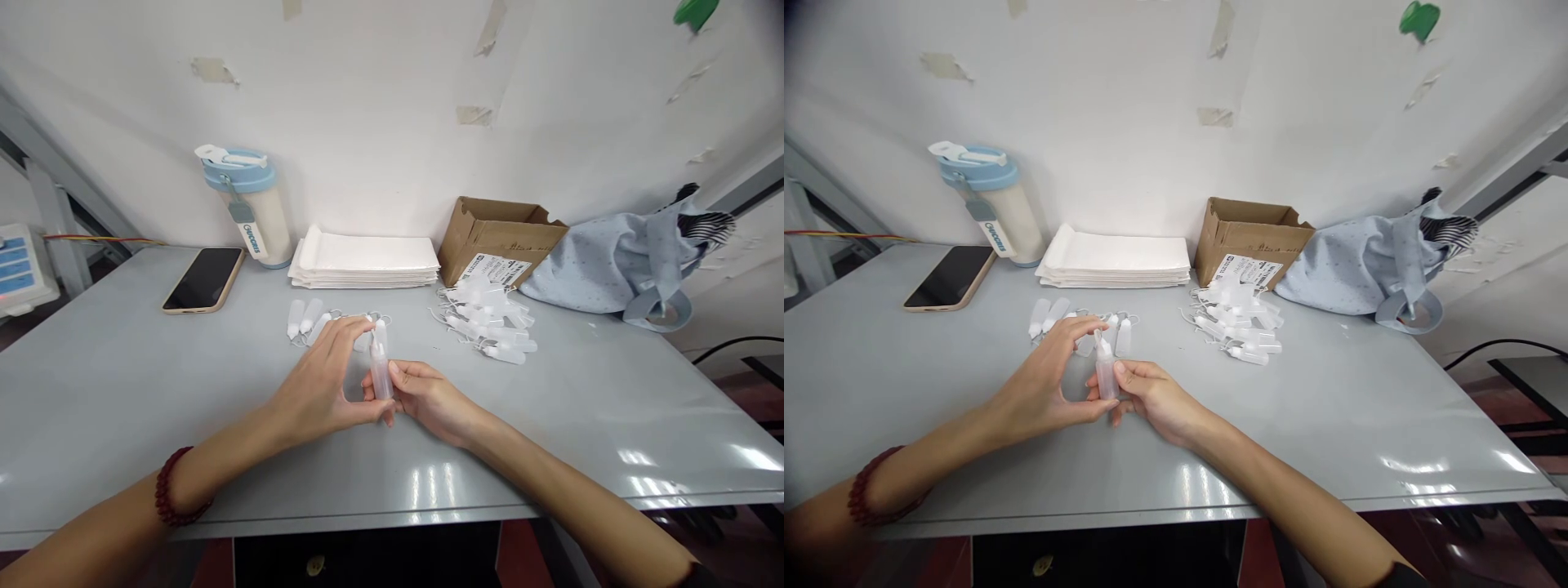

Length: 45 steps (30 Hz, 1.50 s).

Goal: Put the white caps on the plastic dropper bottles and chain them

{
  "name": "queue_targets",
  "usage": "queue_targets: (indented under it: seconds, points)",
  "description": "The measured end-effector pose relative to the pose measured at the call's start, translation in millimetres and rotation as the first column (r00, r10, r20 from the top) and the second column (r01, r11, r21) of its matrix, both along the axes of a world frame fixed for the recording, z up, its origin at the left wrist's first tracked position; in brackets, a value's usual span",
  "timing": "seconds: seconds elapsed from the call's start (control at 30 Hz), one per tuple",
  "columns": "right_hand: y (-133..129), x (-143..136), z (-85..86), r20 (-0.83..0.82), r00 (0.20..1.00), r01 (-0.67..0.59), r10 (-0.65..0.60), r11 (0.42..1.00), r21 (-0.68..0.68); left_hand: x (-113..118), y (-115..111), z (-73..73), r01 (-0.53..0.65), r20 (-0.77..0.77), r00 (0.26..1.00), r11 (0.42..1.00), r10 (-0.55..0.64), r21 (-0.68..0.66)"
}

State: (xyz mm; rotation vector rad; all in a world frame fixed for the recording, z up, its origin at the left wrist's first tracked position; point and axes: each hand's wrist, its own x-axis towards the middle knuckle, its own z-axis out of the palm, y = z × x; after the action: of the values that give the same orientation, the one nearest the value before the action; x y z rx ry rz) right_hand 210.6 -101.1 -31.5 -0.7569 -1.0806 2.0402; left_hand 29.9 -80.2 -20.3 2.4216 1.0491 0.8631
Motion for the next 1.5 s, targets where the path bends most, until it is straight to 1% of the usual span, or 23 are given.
queue_targets:
  seconds: [0.17,0.27,0.33,0.43,0.53,0.8,1.07,1.33,1.5]
  points:
    - [0.6,0.6,-1.6,0.007,1.000,0.002,-0.002,1.000,0.010,-1.3,1.0,0.7,0.000,-0.044,0.999,0.998,0.003,0.070]
    - [0.0,0.2,0.2,0.040,0.999,0.013,-0.014,1.000,0.025,-1.5,1.3,-0.1,-0.005,-0.061,0.998,0.994,0.011,0.105]
    - [-0.7,-0.6,2.4,0.104,0.993,0.052,-0.060,0.995,0.080,-1.5,1.8,-1.7,0.001,-0.078,0.997,0.992,0.009,0.125]
    - [-1.7,-1.7,5.0,0.204,0.968,0.102,-0.144,0.973,0.206,-1.1,1.5,-4.3,0.017,-0.098,0.995,0.989,-0.002,0.145]
    - [-2.0,-1.7,5.5,0.236,0.961,0.084,-0.147,0.962,0.259,-0.2,-0.4,-5.5,0.008,-0.088,0.996,0.990,0.004,0.139]
    - [-1.1,0.6,4.3,0.202,0.974,0.053,-0.099,0.974,0.222,2.0,-2.5,-4.7,0.002,-0.014,1.000,0.999,-0.001,0.052]
    - [-1.2,1.3,3.0,0.142,0.989,0.021,-0.043,0.988,0.152,1.9,-2.6,-1.8,0.026,-0.031,0.999,0.997,-0.024,0.078]
    - [-0.8,1.6,4.3,0.140,0.989,0.018,-0.042,0.986,0.164,1.6,-4.2,-0.1,0.010,-0.020,1.000,0.997,-0.009,0.076]
    - [-0.8,1.7,4.4,0.144,0.988,0.027,-0.051,0.985,0.168,1.7,-4.7,0.2,0.020,-0.016,1.000,0.995,-0.019,0.099]
